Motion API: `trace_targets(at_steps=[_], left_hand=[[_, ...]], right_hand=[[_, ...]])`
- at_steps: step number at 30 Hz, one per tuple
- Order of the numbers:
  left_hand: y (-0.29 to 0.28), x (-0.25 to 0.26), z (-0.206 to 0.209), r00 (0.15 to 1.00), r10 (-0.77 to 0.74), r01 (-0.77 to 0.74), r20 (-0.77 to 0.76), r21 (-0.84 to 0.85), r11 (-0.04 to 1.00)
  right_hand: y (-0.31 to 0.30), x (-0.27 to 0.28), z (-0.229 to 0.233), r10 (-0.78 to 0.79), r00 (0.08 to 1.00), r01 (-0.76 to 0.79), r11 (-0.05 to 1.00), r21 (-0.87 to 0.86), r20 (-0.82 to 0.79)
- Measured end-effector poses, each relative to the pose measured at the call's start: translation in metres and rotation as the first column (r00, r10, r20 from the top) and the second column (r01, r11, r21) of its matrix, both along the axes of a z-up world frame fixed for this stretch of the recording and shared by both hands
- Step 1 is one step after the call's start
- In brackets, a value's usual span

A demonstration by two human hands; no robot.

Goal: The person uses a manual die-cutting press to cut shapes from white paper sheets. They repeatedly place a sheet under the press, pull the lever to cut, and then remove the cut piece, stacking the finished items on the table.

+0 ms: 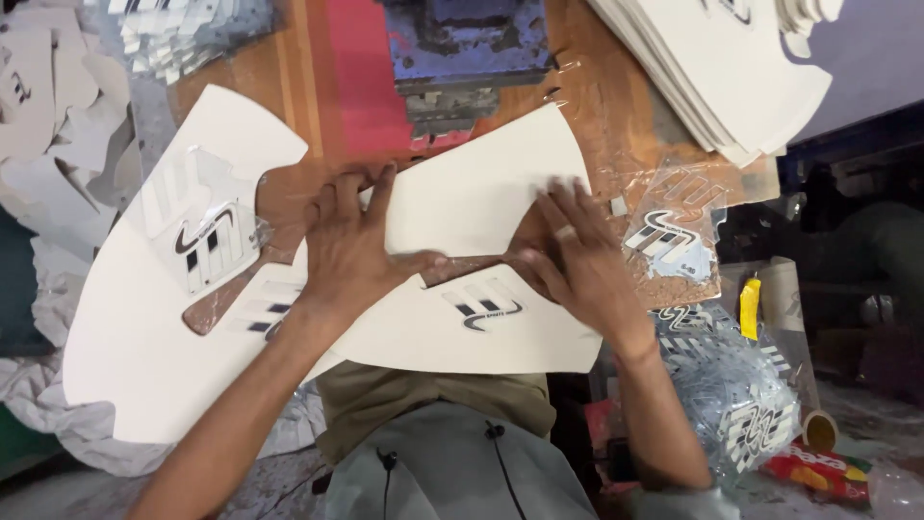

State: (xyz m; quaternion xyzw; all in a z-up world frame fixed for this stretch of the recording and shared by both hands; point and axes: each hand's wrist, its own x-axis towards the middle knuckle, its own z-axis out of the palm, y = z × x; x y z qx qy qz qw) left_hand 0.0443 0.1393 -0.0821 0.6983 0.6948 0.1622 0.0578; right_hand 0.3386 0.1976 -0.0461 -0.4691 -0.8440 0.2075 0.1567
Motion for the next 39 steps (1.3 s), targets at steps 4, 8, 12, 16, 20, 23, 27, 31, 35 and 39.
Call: trace_targets(at_steps=[4,8,12,16,20,23,27,31,35,39], left_hand=[[0.046,-0.028,-0.006,1.000,-0.001,-0.002,0.016,0.195,0.981],[0.100,-0.064,0.002,0.998,-0.010,0.005,0.061,0.079,0.997],[0.111,-0.057,-0.004,0.995,-0.018,0.012,0.099,0.056,0.998],[0.108,-0.040,0.007,0.986,0.087,-0.083,0.144,-0.039,0.996],[0.091,-0.029,0.019,0.990,0.135,-0.130,0.040,-0.100,0.986],[0.062,-0.023,-0.021,0.980,0.065,-0.031,-0.187,0.179,0.983],[0.031,-0.011,-0.011,0.999,-0.032,0.032,-0.012,0.066,0.997],[0.028,-0.014,-0.008,0.989,-0.118,0.112,0.089,0.073,0.991],[0.022,-0.009,-0.019,0.987,-0.116,0.106,0.108,0.098,0.990],[0.012,-0.012,-0.040,0.992,-0.109,0.091,0.063,0.238,0.967]], right_hand=[[0.072,-0.023,-0.029,0.190,0.966,-0.228,0.946,0.232,0.174],[0.124,-0.052,-0.032,0.215,0.960,-0.259,0.925,0.279,0.179],[0.126,-0.042,-0.025,0.167,0.971,-0.213,0.930,0.299,0.174],[0.128,-0.037,-0.020,0.139,0.990,-0.141,0.946,0.292,0.029],[0.101,-0.026,0.009,0.138,0.982,-0.097,0.954,0.283,-0.127],[0.043,0.040,-0.010,-0.285,0.866,0.339,0.938,0.065,-0.410],[0.010,0.194,-0.044,-0.659,0.752,0.654,0.745,0.133,-0.005],[-0.017,0.191,0.022,-0.576,0.759,0.583,0.809,-0.077,-0.304],[-0.026,0.085,0.090,-0.359,0.855,0.284,0.928,-0.242,-0.374],[0.016,-0.029,0.029,-0.227,0.750,-0.131,0.870,-0.476,-0.621]])
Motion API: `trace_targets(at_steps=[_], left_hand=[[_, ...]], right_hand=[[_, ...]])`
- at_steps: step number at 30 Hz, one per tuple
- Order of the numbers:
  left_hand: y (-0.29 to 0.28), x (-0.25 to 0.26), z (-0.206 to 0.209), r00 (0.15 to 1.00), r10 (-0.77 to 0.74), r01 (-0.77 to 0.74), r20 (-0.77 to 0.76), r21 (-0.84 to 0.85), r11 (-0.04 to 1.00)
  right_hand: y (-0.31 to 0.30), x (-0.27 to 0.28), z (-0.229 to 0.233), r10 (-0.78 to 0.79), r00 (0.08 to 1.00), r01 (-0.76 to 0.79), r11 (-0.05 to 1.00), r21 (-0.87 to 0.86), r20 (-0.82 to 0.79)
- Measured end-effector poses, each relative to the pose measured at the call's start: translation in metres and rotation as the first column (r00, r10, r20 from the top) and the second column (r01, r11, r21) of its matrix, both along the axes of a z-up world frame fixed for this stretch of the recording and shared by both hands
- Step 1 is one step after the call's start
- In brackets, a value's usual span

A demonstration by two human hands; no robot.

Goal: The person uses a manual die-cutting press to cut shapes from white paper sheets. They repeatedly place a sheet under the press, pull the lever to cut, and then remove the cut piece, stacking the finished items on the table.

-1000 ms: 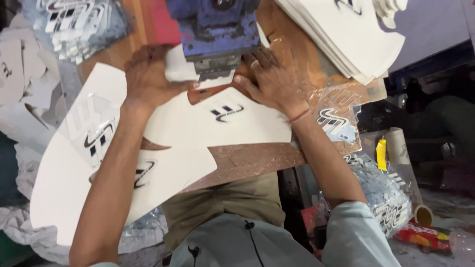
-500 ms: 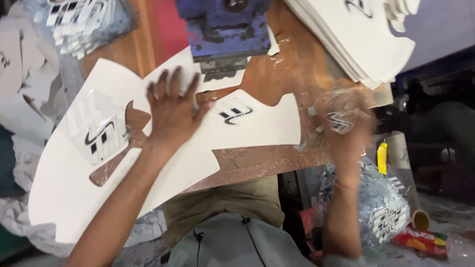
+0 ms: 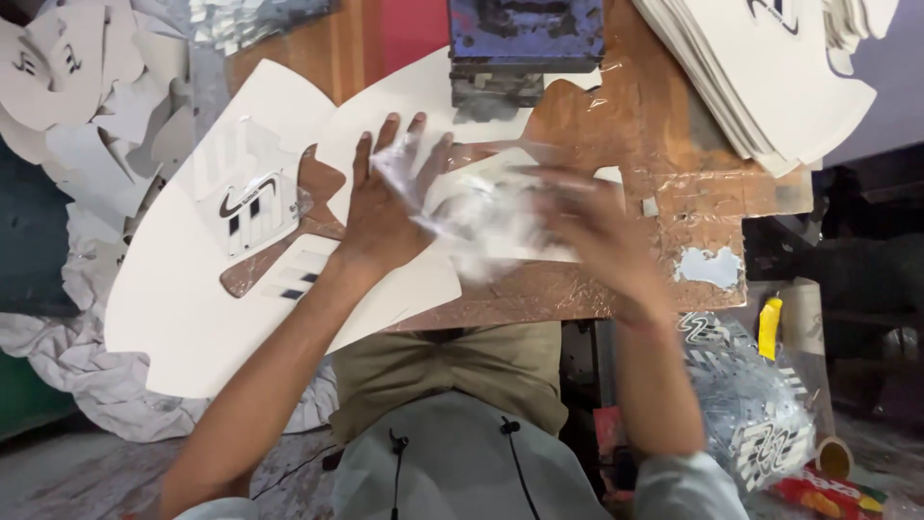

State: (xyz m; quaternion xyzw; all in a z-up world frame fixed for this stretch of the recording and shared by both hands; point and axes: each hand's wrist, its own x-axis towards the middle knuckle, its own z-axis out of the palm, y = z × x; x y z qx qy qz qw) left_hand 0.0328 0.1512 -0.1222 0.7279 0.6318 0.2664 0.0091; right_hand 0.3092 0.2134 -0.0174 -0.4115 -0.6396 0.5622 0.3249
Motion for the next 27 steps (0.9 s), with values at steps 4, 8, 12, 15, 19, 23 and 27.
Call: trace_targets(at_steps=[4,8,12,15,19,23,27], left_hand=[[0.002,0.002,0.003,0.998,-0.002,0.007,-0.071,0.069,0.998],[0.002,0.003,0.014,0.999,-0.012,0.013,0.031,-0.041,0.999],[0.007,0.003,0.009,1.000,-0.010,0.009,-0.006,-0.022,1.000],[0.010,-0.002,0.016,0.998,-0.003,0.004,0.063,-0.017,1.000],[0.017,-0.010,0.028,0.994,0.021,-0.007,0.103,-0.135,0.991],[0.021,-0.009,0.018,1.000,0.010,-0.011,0.019,0.064,0.998],[0.020,-0.009,0.019,1.000,0.003,-0.004,0.019,0.083,0.997]], right_hand=[[0.031,-0.065,-0.050,0.350,0.936,-0.340,0.924,-0.176,0.029],[0.066,-0.066,-0.066,0.071,0.996,-0.062,0.986,-0.152,0.057],[0.105,-0.059,-0.081,-0.155,0.988,0.154,0.984,-0.091,0.002],[0.105,-0.059,-0.077,-0.190,0.982,0.189,0.979,-0.072,-0.005],[0.095,-0.051,-0.070,-0.114,0.989,0.113,0.993,0.014,0.096],[0.096,-0.046,-0.071,-0.062,0.997,0.059,0.995,0.075,0.041],[0.090,-0.045,-0.075,-0.081,0.995,0.076,0.994,0.081,0.060]])
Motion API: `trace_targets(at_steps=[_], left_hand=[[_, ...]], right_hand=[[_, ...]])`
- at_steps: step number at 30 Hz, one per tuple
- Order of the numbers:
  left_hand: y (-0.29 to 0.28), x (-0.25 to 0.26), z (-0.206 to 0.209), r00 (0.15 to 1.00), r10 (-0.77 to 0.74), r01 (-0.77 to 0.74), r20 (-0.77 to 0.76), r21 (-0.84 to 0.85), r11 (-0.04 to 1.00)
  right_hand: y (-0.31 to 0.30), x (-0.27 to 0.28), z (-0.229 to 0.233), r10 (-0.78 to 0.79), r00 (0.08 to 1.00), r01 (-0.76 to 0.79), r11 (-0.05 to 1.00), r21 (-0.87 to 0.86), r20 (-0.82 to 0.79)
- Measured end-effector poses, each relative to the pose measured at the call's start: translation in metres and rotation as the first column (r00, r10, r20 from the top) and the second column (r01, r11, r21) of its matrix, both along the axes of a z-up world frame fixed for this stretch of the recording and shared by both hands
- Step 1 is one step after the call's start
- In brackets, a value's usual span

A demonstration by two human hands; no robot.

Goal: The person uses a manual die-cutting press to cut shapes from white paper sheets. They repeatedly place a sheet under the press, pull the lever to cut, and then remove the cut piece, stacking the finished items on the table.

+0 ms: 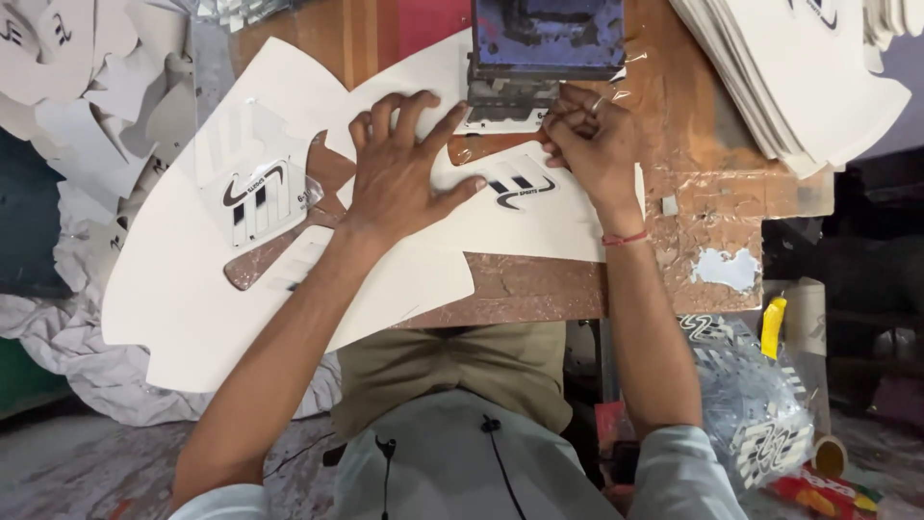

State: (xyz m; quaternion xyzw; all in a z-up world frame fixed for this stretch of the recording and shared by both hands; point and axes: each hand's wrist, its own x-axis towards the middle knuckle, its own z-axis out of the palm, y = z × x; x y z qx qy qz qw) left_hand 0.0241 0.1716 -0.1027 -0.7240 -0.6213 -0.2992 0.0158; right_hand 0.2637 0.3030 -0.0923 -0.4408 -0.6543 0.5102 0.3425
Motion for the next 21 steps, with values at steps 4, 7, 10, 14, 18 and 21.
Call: trace_targets(at_steps=[4,7,10,14,18,21], left_hand=[[0.0004,0.0026,0.0027,1.000,0.018,-0.018,-0.002,-0.003,1.000],[0.0024,0.0038,0.0041,0.999,0.029,-0.029,-0.020,-0.006,1.000],[0.0018,0.0037,0.0052,0.999,0.033,-0.033,-0.028,-0.025,0.999],[0.0023,0.0030,0.0065,1.000,0.017,-0.017,-0.024,-0.039,0.999],[0.0021,0.0045,0.0056,0.999,0.025,-0.025,-0.023,-0.003,1.000],[0.0004,0.0046,0.0071,0.999,0.021,-0.021,-0.026,-0.033,0.999]], right_hand=[[0.0023,-0.0019,-0.0007,-0.009,1.000,0.009,1.000,-0.016,-0.003],[0.0035,-0.0019,-0.0021,-0.021,1.000,0.021,1.000,-0.023,-0.007],[0.0007,-0.0035,0.0012,-0.026,1.000,0.026,1.000,-0.012,-0.016],[-0.0047,-0.0048,0.0064,-0.036,0.999,0.035,0.999,0.026,0.006],[-0.0009,-0.0051,0.0047,-0.050,0.999,0.049,0.998,0.043,0.018],[-0.0028,-0.0061,0.0047,-0.057,0.998,0.057,0.998,0.020,0.010]])
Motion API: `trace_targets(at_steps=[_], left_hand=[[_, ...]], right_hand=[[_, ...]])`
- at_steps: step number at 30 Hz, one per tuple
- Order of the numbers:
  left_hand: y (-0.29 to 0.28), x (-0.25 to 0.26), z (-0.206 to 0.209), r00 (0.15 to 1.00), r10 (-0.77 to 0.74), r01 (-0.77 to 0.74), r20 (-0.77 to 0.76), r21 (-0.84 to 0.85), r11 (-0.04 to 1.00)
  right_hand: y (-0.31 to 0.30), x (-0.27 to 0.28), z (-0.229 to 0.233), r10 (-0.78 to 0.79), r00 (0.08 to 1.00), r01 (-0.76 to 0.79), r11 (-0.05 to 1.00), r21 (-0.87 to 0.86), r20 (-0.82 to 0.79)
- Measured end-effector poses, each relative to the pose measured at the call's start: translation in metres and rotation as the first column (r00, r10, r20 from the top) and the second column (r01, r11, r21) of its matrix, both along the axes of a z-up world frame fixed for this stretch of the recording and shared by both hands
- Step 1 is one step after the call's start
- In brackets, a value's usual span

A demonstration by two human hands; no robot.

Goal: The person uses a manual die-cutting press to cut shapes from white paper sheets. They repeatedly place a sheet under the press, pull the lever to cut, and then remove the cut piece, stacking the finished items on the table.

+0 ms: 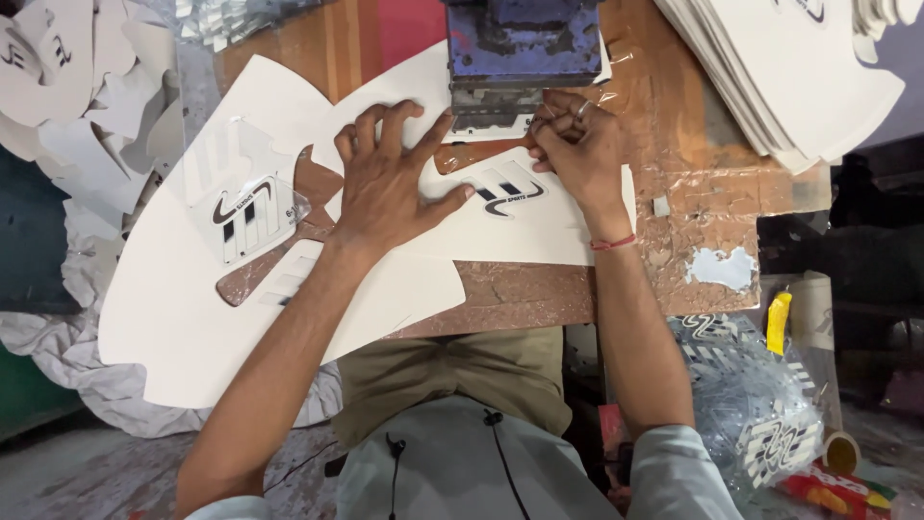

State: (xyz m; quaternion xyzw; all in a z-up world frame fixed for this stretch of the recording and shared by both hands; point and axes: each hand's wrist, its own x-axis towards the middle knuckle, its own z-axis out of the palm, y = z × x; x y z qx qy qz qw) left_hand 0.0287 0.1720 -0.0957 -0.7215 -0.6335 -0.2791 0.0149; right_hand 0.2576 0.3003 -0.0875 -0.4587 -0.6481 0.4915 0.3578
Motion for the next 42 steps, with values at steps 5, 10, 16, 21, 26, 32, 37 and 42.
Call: trace_targets(at_steps=[5,10,16,21,26,32,37,42], left_hand=[[0.001,0.000,0.002,1.000,0.000,0.000,-0.021,-0.001,1.000],[0.000,0.000,-0.001,1.000,0.006,-0.007,-0.017,-0.029,1.000],[0.000,-0.009,0.006,1.000,-0.005,0.005,-0.016,0.019,1.000],[-0.035,-0.097,-0.005,0.996,0.085,-0.085,0.040,-0.004,0.996],[-0.105,-0.197,-0.011,0.745,0.634,-0.439,0.208,-0.563,0.700],[-0.158,-0.128,0.071,0.765,0.388,-0.286,0.514,-0.269,0.920],[-0.145,-0.082,0.094,0.822,0.089,-0.095,0.563,-0.020,0.995],[-0.096,-0.084,0.066,0.772,0.338,-0.220,0.539,-0.272,0.937]], right_hand=[[0.001,0.001,-0.003,0.003,1.000,-0.003,1.000,0.002,-0.018],[-0.001,0.000,0.000,-0.003,1.000,0.003,1.000,0.006,0.012],[0.002,0.005,-0.002,0.013,1.000,-0.013,1.000,0.002,-0.025],[-0.048,0.039,0.021,0.093,0.968,-0.171,0.923,0.345,0.232],[-0.096,0.084,-0.002,-0.134,0.949,0.090,0.983,0.162,0.287],[-0.161,0.015,0.071,0.236,0.971,-0.240,0.958,0.154,0.044],[-0.151,-0.097,0.124,0.424,0.884,-0.467,0.796,0.385,0.196],[-0.086,-0.139,0.039,0.477,0.833,-0.553,0.739,0.385,0.281]])
